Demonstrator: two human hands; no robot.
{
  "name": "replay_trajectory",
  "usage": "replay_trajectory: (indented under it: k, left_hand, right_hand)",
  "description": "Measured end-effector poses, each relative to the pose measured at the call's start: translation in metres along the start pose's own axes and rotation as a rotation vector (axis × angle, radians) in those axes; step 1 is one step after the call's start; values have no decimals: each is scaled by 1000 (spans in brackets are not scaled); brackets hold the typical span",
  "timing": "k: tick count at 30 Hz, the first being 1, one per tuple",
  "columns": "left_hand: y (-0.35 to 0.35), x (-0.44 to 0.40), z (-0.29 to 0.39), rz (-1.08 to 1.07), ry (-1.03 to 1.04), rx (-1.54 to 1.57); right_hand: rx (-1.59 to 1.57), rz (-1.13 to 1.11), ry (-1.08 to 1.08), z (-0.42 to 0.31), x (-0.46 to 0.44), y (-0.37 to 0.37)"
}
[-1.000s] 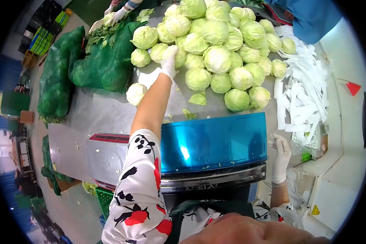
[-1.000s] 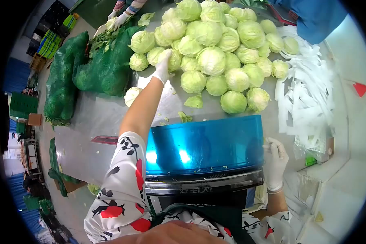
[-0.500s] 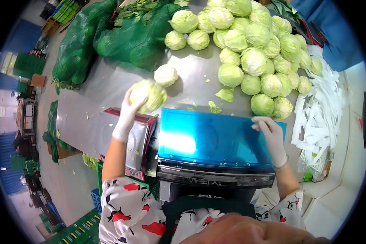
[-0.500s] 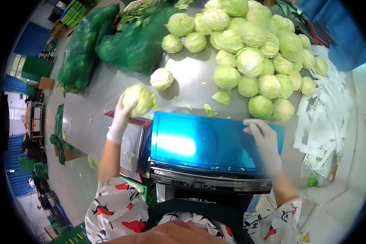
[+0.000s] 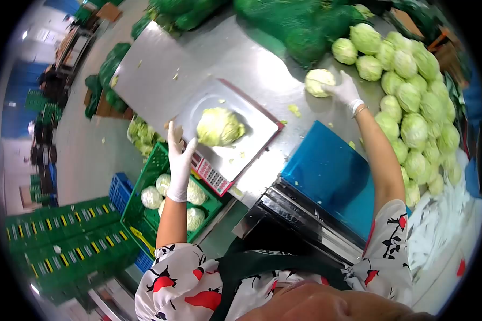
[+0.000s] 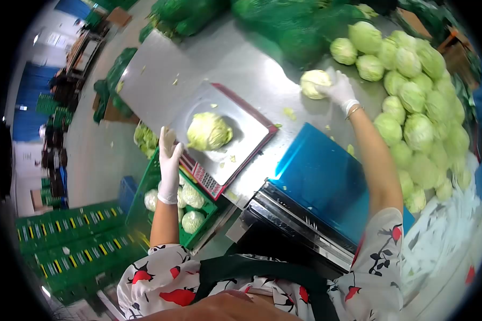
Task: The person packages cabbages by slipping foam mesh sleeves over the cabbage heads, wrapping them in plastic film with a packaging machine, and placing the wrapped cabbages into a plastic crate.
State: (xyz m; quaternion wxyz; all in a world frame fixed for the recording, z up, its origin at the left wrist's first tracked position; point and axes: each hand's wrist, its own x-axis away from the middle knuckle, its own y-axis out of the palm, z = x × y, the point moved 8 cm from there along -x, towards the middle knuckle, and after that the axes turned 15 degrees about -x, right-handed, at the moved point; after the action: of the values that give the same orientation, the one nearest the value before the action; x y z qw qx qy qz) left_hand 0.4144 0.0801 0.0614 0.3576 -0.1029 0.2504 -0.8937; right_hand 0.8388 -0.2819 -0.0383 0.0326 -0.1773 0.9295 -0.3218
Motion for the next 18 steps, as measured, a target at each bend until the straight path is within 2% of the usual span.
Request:
replay_trajectory:
  k: [1, 3, 5, 8, 11, 13, 15, 18]
  left_hand:
    - [-16, 12, -5, 67, -6, 81]
    - [-57, 34, -22, 209, -36, -12]
    - [-91, 55, -43, 324, -133, 70]
    - [-118, 68, -55, 382, -166, 56]
    - [-101, 60, -37, 341, -150, 112]
    - [-76, 45, -23, 263, -99, 129]
    - [-42, 31, -4, 190, 11, 1]
    - [8, 13, 25, 137, 163, -216]
  right_hand:
    - [52, -4, 16, -3, -9, 10]
    - [109, -7, -14, -5, -23, 28]
    - [-84, -134, 74, -5, -26, 41]
    - [-309, -160, 239, -9, -16, 48]
    - [-494, -247, 391, 2, -12, 60]
    - [-586, -209, 476, 7, -4, 60]
    - [-663, -204, 537, 2, 7, 58]
    - [-741, -349, 418, -67, 37, 54]
